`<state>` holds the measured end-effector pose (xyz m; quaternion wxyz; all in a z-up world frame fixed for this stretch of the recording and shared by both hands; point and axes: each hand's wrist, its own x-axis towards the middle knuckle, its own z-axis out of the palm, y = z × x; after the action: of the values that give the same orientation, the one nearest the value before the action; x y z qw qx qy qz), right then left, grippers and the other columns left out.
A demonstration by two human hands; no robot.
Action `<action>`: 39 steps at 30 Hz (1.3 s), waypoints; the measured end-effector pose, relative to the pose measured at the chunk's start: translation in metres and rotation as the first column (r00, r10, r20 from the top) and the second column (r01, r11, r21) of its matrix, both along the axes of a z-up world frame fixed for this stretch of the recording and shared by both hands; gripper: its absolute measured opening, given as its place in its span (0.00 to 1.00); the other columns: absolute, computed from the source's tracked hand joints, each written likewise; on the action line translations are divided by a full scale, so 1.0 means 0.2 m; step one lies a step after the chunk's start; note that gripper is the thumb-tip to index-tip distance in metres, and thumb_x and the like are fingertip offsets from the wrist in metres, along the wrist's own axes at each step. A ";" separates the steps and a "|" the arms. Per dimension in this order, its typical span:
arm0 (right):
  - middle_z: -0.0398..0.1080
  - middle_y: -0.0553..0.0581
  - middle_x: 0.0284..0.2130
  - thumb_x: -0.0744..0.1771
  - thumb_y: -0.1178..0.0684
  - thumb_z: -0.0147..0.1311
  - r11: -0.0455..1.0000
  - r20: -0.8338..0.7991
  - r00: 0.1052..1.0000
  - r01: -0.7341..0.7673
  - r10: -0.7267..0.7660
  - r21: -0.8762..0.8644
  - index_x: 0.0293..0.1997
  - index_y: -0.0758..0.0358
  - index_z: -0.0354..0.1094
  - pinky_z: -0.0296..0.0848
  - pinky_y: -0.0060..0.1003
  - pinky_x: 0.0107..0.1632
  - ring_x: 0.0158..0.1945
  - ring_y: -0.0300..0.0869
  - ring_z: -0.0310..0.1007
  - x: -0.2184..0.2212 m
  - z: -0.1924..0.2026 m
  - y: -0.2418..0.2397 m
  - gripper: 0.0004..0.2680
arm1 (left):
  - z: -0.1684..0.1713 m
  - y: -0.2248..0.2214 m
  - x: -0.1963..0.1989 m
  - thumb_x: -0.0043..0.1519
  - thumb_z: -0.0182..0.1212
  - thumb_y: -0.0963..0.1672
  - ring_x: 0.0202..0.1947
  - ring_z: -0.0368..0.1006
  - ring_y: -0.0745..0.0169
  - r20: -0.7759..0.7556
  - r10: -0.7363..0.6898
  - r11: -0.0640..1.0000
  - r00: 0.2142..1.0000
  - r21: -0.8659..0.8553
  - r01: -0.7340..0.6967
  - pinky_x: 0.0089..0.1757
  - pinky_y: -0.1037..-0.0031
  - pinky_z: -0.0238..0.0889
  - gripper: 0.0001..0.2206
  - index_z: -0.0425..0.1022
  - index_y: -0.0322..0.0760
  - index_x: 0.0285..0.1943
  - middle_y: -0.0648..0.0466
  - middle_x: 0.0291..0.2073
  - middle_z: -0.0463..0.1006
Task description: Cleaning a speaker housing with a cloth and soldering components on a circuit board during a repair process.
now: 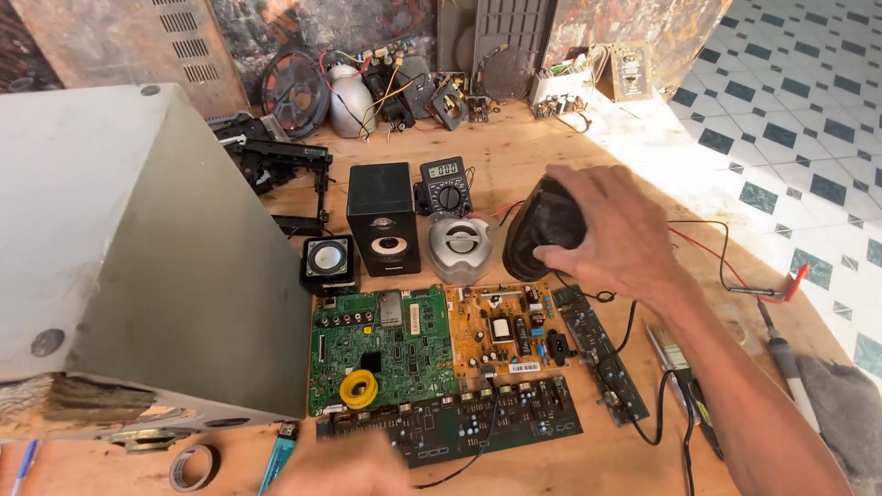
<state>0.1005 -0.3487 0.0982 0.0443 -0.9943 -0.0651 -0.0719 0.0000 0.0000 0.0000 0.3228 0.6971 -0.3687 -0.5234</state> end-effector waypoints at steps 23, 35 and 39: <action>0.79 0.49 0.39 0.53 0.27 0.51 0.790 -0.381 0.908 0.104 0.172 0.604 0.53 0.44 0.74 0.69 0.35 0.48 0.46 0.37 0.76 -0.25 -0.04 0.41 0.28 | 0.12 -0.31 -0.02 0.48 0.56 0.60 0.55 0.73 0.55 -0.438 0.753 0.440 0.492 -0.221 -0.870 0.54 0.61 0.71 0.40 0.53 0.51 0.71 0.48 0.55 0.70; 0.75 0.53 0.32 0.55 0.20 0.41 0.920 -0.279 0.956 0.022 0.095 0.391 0.53 0.46 0.71 0.64 0.44 0.42 0.36 0.46 0.73 -0.28 0.03 0.56 0.30 | 0.15 -0.28 -0.02 0.44 0.57 0.61 0.61 0.70 0.56 -0.370 0.792 0.452 0.485 -0.179 -0.874 0.56 0.60 0.69 0.45 0.53 0.51 0.73 0.52 0.63 0.68; 0.77 0.57 0.26 0.57 0.19 0.36 0.940 -0.184 0.977 -0.040 0.108 0.340 0.52 0.47 0.71 0.66 0.48 0.35 0.33 0.51 0.75 -0.28 0.02 0.60 0.31 | 0.14 -0.27 -0.02 0.43 0.60 0.60 0.59 0.71 0.52 -0.417 0.801 0.379 0.430 -0.203 -0.903 0.55 0.54 0.71 0.45 0.55 0.50 0.72 0.52 0.63 0.69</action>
<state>0.0445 -0.2290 0.1013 0.2212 -0.9713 -0.0844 0.0200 -0.0038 -0.0533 0.0271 0.7245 0.6320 -0.0068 -0.2749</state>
